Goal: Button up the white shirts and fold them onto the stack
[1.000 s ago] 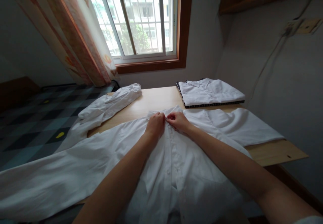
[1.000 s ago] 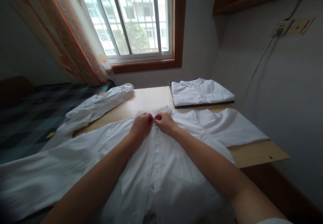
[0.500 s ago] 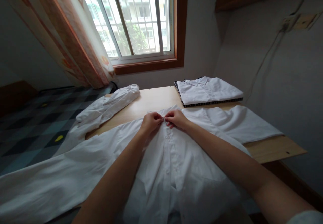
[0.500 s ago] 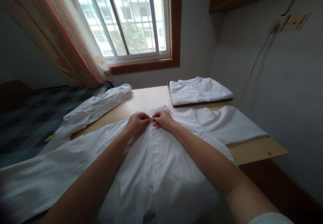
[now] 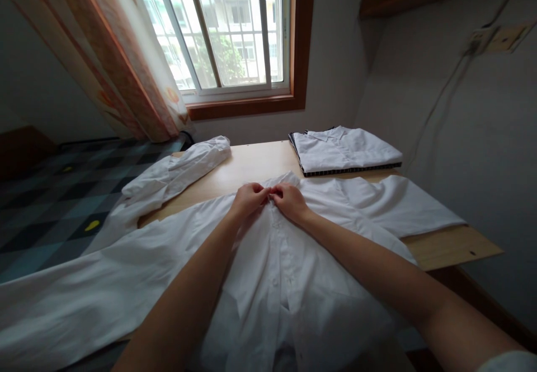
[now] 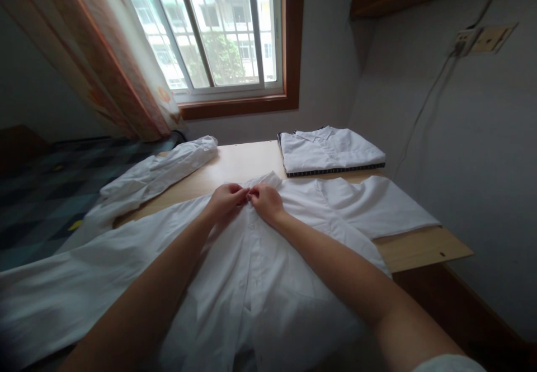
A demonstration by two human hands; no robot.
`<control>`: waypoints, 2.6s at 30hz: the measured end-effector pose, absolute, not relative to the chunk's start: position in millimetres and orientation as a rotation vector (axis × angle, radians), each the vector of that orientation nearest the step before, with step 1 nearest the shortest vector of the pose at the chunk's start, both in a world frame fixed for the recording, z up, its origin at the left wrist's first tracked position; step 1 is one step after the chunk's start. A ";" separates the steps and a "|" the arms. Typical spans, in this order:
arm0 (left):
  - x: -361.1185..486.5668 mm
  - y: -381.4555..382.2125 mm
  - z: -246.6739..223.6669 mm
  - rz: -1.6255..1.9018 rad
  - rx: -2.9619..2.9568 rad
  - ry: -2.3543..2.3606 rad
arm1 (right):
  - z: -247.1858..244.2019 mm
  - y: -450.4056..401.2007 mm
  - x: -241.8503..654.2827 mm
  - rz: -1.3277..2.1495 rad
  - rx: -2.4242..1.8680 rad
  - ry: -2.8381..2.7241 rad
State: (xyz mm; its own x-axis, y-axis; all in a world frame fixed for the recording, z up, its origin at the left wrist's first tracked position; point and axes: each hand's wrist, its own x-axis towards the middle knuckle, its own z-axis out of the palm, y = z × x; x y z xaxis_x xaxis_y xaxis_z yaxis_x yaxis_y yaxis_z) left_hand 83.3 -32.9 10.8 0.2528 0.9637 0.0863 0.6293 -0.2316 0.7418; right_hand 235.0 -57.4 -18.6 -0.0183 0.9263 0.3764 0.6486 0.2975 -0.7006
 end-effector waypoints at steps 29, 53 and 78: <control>85.7 -32.0 -2.1 1.003 1.695 1.413 | -18.4 -62.3 230.7 0.379 -1.436 -1.708; 89.6 -31.7 -2.4 0.992 1.396 1.246 | -19.7 -63.2 230.9 0.362 -1.425 -1.727; 88.0 -33.3 -2.0 1.019 1.259 1.133 | -21.3 -58.8 234.9 0.406 -1.408 -1.726</control>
